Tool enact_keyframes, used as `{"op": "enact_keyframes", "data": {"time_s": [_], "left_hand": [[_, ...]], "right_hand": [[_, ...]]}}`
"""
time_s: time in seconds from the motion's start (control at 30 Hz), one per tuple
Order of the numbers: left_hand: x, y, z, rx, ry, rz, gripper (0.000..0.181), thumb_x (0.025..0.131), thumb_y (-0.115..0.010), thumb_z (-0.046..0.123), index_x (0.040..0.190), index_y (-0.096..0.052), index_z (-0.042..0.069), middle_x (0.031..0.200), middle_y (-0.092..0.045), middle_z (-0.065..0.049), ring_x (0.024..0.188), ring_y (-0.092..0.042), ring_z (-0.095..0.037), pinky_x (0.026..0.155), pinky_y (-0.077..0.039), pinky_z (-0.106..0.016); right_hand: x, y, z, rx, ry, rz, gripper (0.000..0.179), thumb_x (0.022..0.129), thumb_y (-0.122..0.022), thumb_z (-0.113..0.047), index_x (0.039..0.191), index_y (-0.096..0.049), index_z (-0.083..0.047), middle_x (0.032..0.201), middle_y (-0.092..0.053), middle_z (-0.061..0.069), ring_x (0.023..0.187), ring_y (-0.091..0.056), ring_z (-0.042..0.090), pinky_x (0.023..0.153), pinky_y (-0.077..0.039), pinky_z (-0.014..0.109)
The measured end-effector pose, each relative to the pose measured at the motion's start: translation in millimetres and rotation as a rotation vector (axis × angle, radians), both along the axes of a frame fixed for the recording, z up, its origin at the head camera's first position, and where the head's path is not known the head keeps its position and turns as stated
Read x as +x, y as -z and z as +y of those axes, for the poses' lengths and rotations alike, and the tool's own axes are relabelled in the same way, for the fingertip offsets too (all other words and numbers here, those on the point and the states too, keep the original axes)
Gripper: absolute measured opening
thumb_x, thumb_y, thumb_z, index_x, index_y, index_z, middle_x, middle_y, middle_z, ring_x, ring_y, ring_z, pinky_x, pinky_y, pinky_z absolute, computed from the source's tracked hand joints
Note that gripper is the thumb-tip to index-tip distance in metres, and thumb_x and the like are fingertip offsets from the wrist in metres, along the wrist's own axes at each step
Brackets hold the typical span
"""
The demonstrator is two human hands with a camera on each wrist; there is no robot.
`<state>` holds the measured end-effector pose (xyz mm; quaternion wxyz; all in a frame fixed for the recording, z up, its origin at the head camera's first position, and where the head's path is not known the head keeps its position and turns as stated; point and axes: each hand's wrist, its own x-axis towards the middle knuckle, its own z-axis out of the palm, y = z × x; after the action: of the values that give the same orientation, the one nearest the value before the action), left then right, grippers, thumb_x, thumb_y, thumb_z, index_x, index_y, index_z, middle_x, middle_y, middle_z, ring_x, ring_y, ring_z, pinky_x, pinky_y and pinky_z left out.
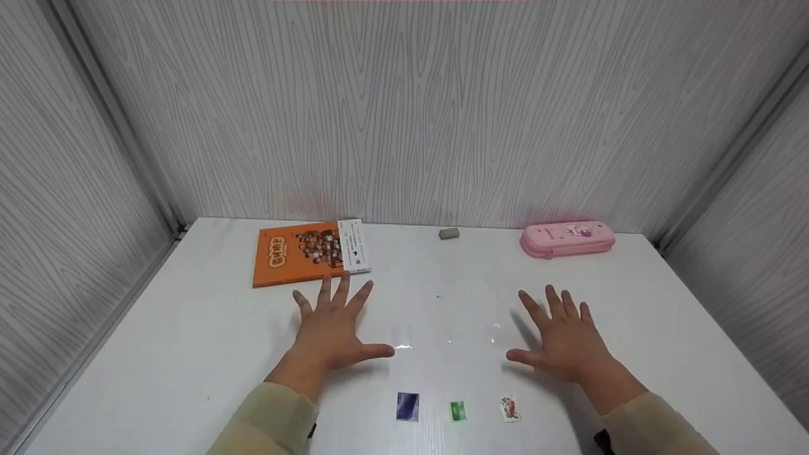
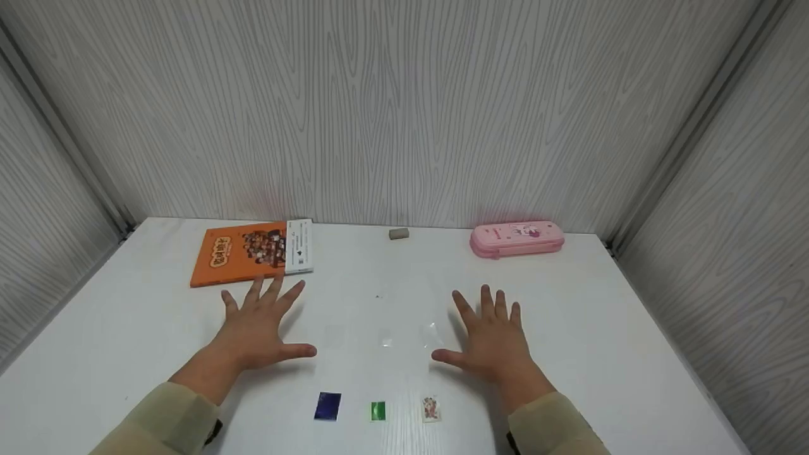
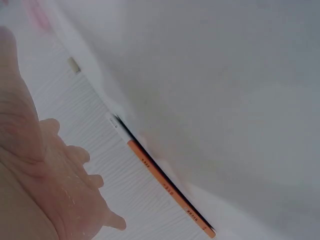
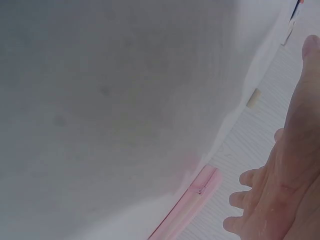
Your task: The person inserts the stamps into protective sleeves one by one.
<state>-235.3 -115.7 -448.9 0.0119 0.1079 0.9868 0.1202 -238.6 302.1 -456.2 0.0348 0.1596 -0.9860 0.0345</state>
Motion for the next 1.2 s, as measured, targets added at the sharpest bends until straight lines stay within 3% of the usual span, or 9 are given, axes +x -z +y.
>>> {"op": "enact_keyframes", "data": {"time_s": [0.2, 0.3, 0.43, 0.63, 0.73, 0.83, 0.9, 1.0, 1.2], "left_hand": [[-2.7, 0.5, 2.8, -0.003, -0.007, 0.006, 0.121, 0.075, -0.068, 0.088, 0.17, -0.023, 0.029, 0.177, -0.006, -0.016, 0.16, 0.001, -0.048, 0.109, 0.008, -0.085], [-3.6, -2.1, 10.3, 0.006, -0.028, 0.02, 0.112, 0.082, -0.071, 0.078, 0.17, -0.024, 0.026, 0.177, -0.006, -0.016, 0.16, -0.001, -0.048, 0.112, 0.005, -0.083], [2.0, -9.0, 22.6, 0.092, -0.066, 0.006, 0.101, 0.088, -0.079, 0.06, 0.168, -0.032, 0.018, 0.176, -0.012, -0.019, 0.159, -0.01, -0.048, 0.117, -0.008, -0.079], [20.0, -15.1, 34.2, 0.245, -0.104, -0.144, 0.087, 0.088, -0.085, 0.045, 0.157, -0.048, 0.007, 0.17, -0.026, -0.025, 0.156, -0.022, -0.048, 0.119, -0.024, -0.071], [27.9, -15.7, 37.3, 0.306, -0.12, -0.227, 0.084, 0.086, -0.087, 0.041, 0.154, -0.052, 0.006, 0.167, -0.033, -0.025, 0.154, -0.028, -0.047, 0.119, -0.028, -0.066], [35.9, -17.9, 40.5, 0.342, -0.125, -0.269, 0.081, 0.083, -0.091, 0.038, 0.149, -0.057, 0.007, 0.155, -0.048, -0.022, 0.141, -0.046, -0.042, 0.116, -0.039, -0.06], [41.7, -19.5, 42.3, 0.333, -0.111, -0.29, 0.078, 0.078, -0.095, 0.036, 0.143, -0.061, 0.008, 0.138, -0.057, -0.019, 0.124, -0.057, -0.036, 0.108, -0.047, -0.057], [51.5, -21.2, 43.8, 0.31, -0.06, -0.329, 0.067, 0.073, -0.099, 0.031, 0.128, -0.068, 0.011, 0.117, -0.062, -0.011, 0.104, -0.061, -0.029, 0.097, -0.053, -0.055], [65.3, -20.2, 43.5, 0.325, 0.067, -0.373, 0.047, 0.069, -0.098, 0.019, 0.107, -0.073, 0.016, 0.097, -0.067, 0.0, 0.092, -0.062, -0.023, 0.089, -0.054, -0.054]], "right_hand": [[-3.3, -2.9, 1, 0.006, -0.005, 0.019, 0.11, 0.086, -0.059, -0.086, 0.168, -0.03, -0.019, 0.168, -0.022, 0.034, 0.152, -0.023, 0.059, 0.117, -0.015, 0.077], [0.0, -16.0, -1, 0.001, 0.02, 0.05, 0.106, 0.089, -0.063, -0.079, 0.166, -0.033, -0.015, 0.168, -0.024, 0.034, 0.152, -0.023, 0.059, 0.118, -0.017, 0.076], [17.4, -38.1, -13, -0.06, 0.05, 0.031, 0.099, 0.092, -0.07, -0.068, 0.163, -0.039, -0.007, 0.164, -0.033, 0.033, 0.149, -0.03, 0.056, 0.116, -0.025, 0.074], [46.0, -53.7, -58, -0.281, 0.079, -0.156, 0.087, 0.092, -0.078, -0.056, 0.158, -0.047, -0.008, 0.151, -0.056, 0.02, 0.139, -0.052, 0.043, 0.11, -0.041, 0.066], [59.2, -52.6, -82, -0.412, 0.136, -0.295, 0.083, 0.091, -0.082, -0.051, 0.157, -0.05, -0.012, 0.136, -0.067, 0.011, 0.121, -0.065, 0.031, 0.101, -0.052, 0.058], [70.4, -48.1, -101, -0.512, 0.132, -0.391, 0.081, 0.089, -0.085, -0.046, 0.154, -0.054, -0.011, 0.117, -0.072, 0.004, 0.097, -0.067, 0.019, 0.084, -0.058, 0.047], [76.7, -43.8, -110, -0.552, 0.087, -0.434, 0.079, 0.089, -0.086, -0.043, 0.151, -0.055, -0.006, 0.109, -0.072, 0.003, 0.088, -0.065, 0.017, 0.075, -0.057, 0.042], [84.0, -36.2, -120, -0.564, 0.017, -0.484, 0.075, 0.089, -0.087, -0.039, 0.148, -0.058, -0.002, 0.102, -0.071, 0.0, 0.081, -0.063, 0.015, 0.071, -0.054, 0.038], [89.3, -27.0, -136, -0.555, -0.073, -0.505, 0.063, 0.087, -0.087, -0.032, 0.138, -0.066, 0.0, 0.089, -0.068, -0.007, 0.077, -0.06, 0.013, 0.074, -0.052, 0.036]]}}
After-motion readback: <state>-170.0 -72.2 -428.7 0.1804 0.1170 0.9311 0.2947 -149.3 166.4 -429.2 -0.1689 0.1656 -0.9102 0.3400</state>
